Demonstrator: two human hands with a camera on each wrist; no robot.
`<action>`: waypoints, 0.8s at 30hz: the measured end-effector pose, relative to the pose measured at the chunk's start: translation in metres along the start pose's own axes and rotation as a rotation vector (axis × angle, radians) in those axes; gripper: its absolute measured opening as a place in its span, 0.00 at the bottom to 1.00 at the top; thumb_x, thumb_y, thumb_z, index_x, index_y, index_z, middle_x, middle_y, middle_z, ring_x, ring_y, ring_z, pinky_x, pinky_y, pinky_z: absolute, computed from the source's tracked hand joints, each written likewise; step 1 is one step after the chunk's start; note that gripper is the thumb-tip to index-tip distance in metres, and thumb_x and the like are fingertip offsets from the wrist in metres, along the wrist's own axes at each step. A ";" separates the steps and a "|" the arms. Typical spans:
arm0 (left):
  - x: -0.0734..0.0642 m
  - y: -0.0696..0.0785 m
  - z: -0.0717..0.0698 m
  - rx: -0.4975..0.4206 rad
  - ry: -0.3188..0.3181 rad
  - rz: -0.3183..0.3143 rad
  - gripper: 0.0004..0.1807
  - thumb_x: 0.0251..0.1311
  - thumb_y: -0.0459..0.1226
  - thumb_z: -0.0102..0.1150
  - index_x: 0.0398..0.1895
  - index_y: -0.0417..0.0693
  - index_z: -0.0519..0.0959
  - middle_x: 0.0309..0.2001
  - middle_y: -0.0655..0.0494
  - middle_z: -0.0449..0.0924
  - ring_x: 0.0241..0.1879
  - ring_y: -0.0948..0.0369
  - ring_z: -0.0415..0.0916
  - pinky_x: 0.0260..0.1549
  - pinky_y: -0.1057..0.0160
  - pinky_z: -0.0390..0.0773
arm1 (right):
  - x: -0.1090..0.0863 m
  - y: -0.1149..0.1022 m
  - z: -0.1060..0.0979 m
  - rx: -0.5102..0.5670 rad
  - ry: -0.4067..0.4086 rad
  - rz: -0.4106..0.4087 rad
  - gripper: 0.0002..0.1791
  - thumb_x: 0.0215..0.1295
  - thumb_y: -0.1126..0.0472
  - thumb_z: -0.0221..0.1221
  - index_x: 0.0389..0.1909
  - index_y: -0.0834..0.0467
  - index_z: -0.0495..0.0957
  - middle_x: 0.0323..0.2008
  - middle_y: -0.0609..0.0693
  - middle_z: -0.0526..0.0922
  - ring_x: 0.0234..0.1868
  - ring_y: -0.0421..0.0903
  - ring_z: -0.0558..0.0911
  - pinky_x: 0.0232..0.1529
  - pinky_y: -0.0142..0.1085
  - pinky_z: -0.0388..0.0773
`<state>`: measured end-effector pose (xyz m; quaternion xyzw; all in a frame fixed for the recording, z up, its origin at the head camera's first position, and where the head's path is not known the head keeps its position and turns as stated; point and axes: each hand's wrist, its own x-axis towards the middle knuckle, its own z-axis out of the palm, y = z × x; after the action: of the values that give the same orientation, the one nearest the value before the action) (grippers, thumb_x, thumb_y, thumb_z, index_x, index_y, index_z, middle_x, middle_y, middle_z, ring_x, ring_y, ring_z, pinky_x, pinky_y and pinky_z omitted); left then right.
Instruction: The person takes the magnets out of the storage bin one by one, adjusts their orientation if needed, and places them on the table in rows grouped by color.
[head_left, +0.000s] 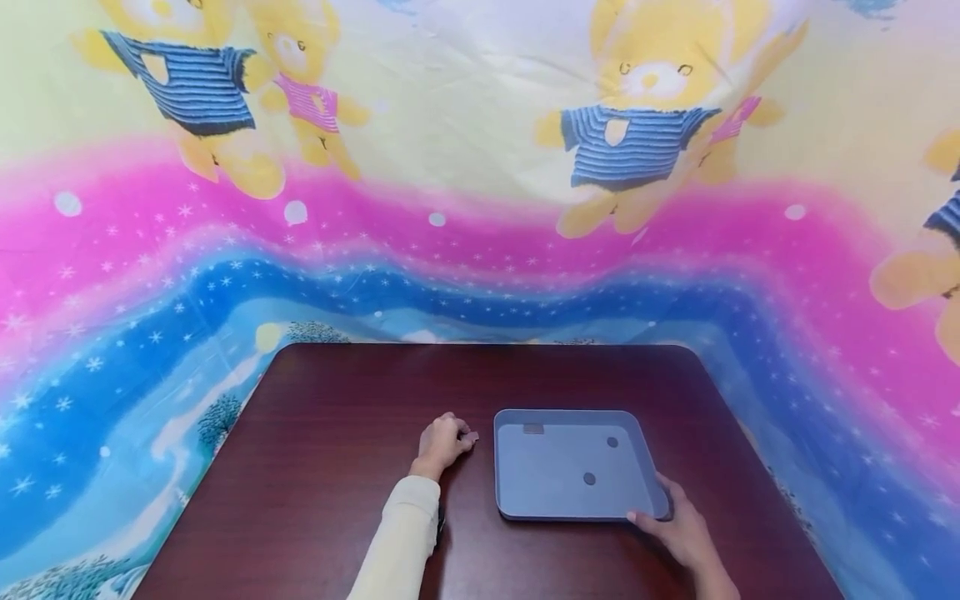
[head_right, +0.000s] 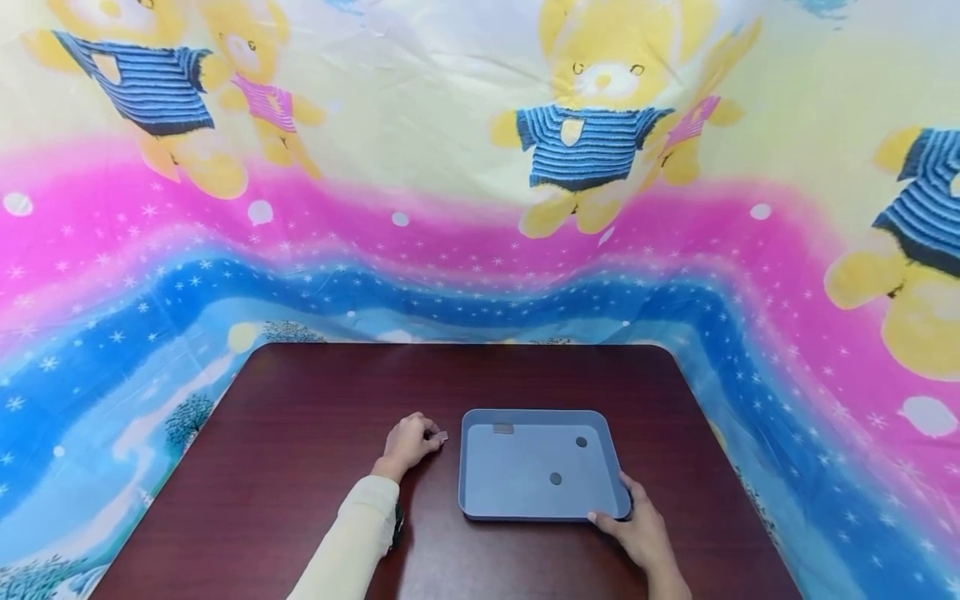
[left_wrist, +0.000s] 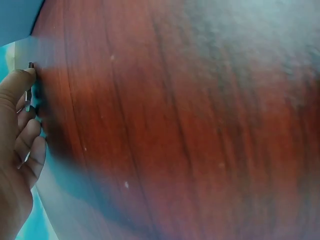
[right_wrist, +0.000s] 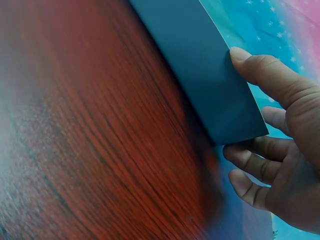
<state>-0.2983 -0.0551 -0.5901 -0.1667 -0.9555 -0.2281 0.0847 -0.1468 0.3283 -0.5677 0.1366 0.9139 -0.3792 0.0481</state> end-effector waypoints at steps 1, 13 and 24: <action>0.001 -0.001 0.000 0.003 -0.011 -0.012 0.07 0.47 0.43 0.69 0.28 0.53 0.85 0.27 0.61 0.71 0.28 0.59 0.74 0.25 0.60 0.74 | 0.000 0.000 0.000 0.004 0.000 0.002 0.59 0.46 0.42 0.69 0.68 0.69 0.47 0.61 0.76 0.57 0.58 0.70 0.61 0.55 0.61 0.57; 0.006 -0.010 0.001 -0.131 -0.090 -0.081 0.09 0.47 0.39 0.69 0.34 0.53 0.86 0.34 0.57 0.71 0.33 0.59 0.71 0.33 0.59 0.74 | 0.001 0.003 0.001 0.032 -0.007 0.012 0.59 0.46 0.42 0.68 0.68 0.69 0.47 0.61 0.75 0.57 0.58 0.69 0.62 0.54 0.61 0.59; 0.004 -0.009 -0.003 -0.190 -0.087 -0.107 0.12 0.49 0.38 0.67 0.39 0.50 0.85 0.36 0.55 0.72 0.35 0.58 0.71 0.37 0.56 0.73 | 0.000 0.001 0.002 0.045 -0.003 0.025 0.59 0.46 0.41 0.68 0.69 0.67 0.47 0.61 0.74 0.57 0.58 0.69 0.63 0.54 0.61 0.59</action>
<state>-0.3050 -0.0630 -0.5906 -0.1327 -0.9399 -0.3142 0.0146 -0.1471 0.3277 -0.5696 0.1487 0.9032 -0.3994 0.0511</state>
